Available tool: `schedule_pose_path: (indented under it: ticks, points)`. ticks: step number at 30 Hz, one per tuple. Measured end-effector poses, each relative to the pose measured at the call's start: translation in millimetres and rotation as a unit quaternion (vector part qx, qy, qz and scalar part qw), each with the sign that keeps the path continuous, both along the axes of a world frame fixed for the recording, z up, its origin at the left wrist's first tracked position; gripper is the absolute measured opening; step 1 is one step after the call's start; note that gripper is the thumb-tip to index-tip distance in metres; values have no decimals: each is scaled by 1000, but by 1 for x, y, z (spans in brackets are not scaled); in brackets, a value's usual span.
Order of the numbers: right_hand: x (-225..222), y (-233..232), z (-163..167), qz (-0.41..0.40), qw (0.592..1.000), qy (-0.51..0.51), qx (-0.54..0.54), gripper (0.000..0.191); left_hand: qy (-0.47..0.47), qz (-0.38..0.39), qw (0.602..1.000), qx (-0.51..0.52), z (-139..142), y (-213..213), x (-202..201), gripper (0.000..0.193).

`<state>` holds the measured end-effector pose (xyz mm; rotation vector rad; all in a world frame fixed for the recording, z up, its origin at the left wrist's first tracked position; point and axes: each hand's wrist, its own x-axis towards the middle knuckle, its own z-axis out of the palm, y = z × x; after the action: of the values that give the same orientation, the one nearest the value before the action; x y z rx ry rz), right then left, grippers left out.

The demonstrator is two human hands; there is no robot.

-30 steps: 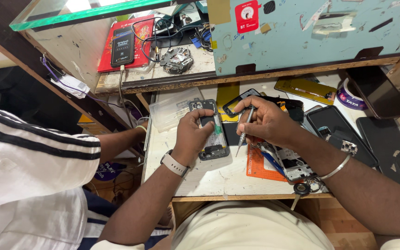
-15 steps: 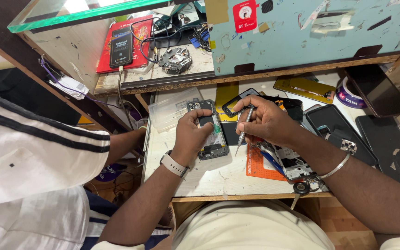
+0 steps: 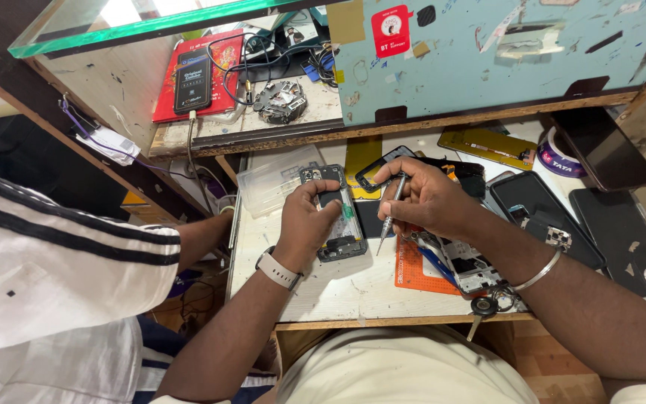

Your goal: The person repairs a smartphone at a cluttered workbench. They hold the opened phone, manipulate its internal components and battery by hand, then use a screwdriver to unscrew and re-tighten screws on the phone's frame and rear cover, working on the device throughout the episode.

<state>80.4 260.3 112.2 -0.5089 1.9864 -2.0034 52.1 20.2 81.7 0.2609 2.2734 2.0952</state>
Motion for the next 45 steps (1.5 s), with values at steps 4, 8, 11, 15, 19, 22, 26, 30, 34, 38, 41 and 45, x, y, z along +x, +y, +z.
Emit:
schedule_pose_path:
  ticks: [4, 8, 11, 15, 19, 22, 26, 30, 34, 38, 41, 45]
  points:
    - [0, 0, 0, -6, 1000, 3, 12, 44, -9, -4, 1000, 18, -4, 0, -2, 29]
    - [0, -1, 0, -7, 1000, 0, 11, 45, -22, 9, 999, 29, -4, 2, -3, 24]
    - [0, -1, 1, -8, 1000, 3, 17, 46, -17, 3, 999, 28, 0, 2, -1, 23]
    - [0, -1, 0, -7, 1000, 7, 16, 44, -15, 7, 1000, 6, 6, 2, 3, 28]
    - [-1, 0, -1, -5, 1000, 7, 9, 44, -22, 3, 1000, 14, 11, 2, 6, 33]
    - [-1, 1, -2, -2, 1000, 4, -4, 44, -32, -4, 999, 28, 13, 2, 8, 36]
    - [-1, 2, -2, -6, 1000, 5, -4, 44, -29, 9, 999, 12, 14, 2, 7, 37]
    - [-1, 1, -1, -9, 1000, -3, -3, 45, -19, 22, 999, -14, 8, 1, 3, 36]
    - [-2, 2, -1, -19, 1000, 4, 20, 45, -18, 24, 999, 11, 1, 2, -1, 28]
    - [-2, 2, -1, -7, 1000, 6, -2, 45, 39, 13, 999, 5, -1, 2, -2, 27]
    - [-2, 2, -1, -9, 1000, 11, 8, 45, -15, 16, 1000, 4, 0, 1, -1, 27]
    - [-1, 2, 0, -10, 1000, 11, 4, 45, -19, 12, 1000, 13, 3, 2, 1, 28]
